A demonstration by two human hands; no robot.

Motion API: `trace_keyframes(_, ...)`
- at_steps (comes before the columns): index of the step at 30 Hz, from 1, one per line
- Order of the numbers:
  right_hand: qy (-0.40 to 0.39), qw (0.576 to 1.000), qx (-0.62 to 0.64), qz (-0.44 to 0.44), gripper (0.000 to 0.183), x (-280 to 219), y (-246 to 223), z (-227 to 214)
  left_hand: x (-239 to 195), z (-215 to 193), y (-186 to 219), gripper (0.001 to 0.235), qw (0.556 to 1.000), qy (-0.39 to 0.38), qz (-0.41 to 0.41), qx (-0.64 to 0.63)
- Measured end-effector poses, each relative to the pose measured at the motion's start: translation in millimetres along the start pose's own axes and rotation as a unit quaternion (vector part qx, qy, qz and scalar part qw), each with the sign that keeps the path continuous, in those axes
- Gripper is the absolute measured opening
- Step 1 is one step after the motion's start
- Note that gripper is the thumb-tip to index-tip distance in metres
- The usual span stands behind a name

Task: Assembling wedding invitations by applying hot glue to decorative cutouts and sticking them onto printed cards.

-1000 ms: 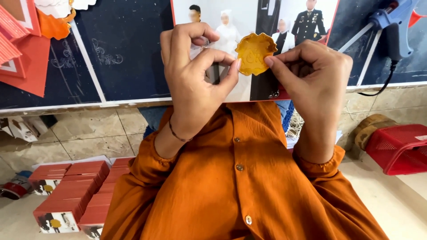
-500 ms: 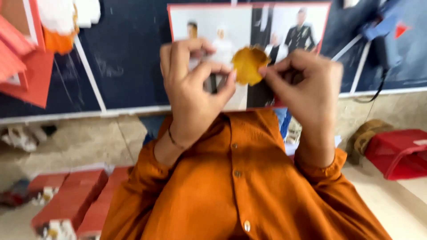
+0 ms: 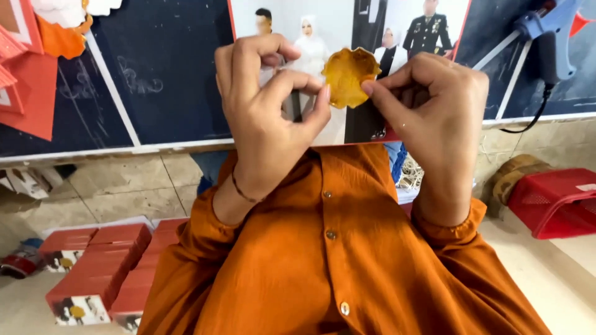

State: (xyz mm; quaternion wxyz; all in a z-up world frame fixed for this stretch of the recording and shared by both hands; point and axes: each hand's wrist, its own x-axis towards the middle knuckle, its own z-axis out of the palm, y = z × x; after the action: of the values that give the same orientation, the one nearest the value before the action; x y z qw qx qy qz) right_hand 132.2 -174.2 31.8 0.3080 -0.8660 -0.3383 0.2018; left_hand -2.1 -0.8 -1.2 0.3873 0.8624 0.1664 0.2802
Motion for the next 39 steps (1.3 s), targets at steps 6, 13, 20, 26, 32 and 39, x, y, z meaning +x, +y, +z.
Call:
trace_keyframes(6, 0.0, 1.0, 0.0, 0.004, 0.032, 2, -2, 0, 1, 1, 1, 0.022, 1.0, -0.002, -0.007, 0.003)
trace_keyframes(13, 0.001, 1.0, -0.006, 0.004, 0.033, 2, -4, 1, 2, 2, 2, 0.023, 1.0, -0.004, -0.014, 0.01)
trace_keyframes(20, -0.005, 0.999, -0.041, 0.002, 0.033, 4, -3, 0, 3, 2, 4, 0.022, 1.0, -0.005, -0.018, 0.014)
trace_keyframes(26, -0.021, 0.994, -0.112, -0.003, 0.044, 7, -8, -5, 5, -1, 10, 0.031, 0.998, -0.029, -0.047, 0.024)
trace_keyframes(32, 0.003, 0.987, -0.132, -0.086, 0.02, -2, -15, 4, 11, -10, 17, 0.038, 0.992, -0.071, -0.083, 0.069)
trace_keyframes(39, 0.059, 0.989, -0.083, -0.109, 0.019, -13, -4, -18, 74, -43, 75, 0.053, 0.972, -0.136, 0.006, 0.192)
